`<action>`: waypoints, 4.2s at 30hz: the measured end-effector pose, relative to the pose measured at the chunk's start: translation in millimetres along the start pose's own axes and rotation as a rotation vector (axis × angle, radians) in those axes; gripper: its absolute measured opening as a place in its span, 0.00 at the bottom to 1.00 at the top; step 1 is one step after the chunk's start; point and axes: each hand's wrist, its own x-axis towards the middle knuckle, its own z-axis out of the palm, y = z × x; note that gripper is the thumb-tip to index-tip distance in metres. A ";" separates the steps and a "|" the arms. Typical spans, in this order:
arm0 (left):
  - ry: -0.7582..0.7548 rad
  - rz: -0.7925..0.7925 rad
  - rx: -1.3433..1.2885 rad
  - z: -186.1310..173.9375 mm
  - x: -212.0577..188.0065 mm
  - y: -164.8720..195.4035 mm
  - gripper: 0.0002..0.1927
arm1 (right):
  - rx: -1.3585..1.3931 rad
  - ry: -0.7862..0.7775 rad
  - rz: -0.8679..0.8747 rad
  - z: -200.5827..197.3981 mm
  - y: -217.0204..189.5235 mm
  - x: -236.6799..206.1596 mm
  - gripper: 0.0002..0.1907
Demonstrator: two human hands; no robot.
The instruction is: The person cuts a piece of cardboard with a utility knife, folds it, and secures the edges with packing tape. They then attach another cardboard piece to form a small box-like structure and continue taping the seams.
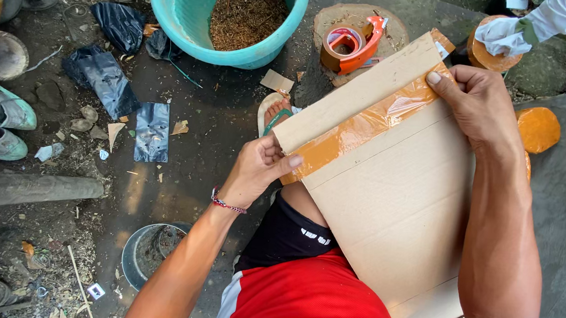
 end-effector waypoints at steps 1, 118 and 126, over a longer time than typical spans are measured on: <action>0.019 -0.030 0.008 0.8 -0.6 3.7 0.26 | -0.008 0.009 -0.003 0.6 -0.6 -0.3 0.13; -0.163 0.509 0.707 7.6 -88.4 95.3 0.27 | 0.699 -0.431 -0.111 47.5 -34.7 -130.5 0.27; -0.241 0.489 0.719 18.0 -79.9 92.7 0.26 | 0.529 -0.211 -0.063 46.7 -31.2 -137.8 0.10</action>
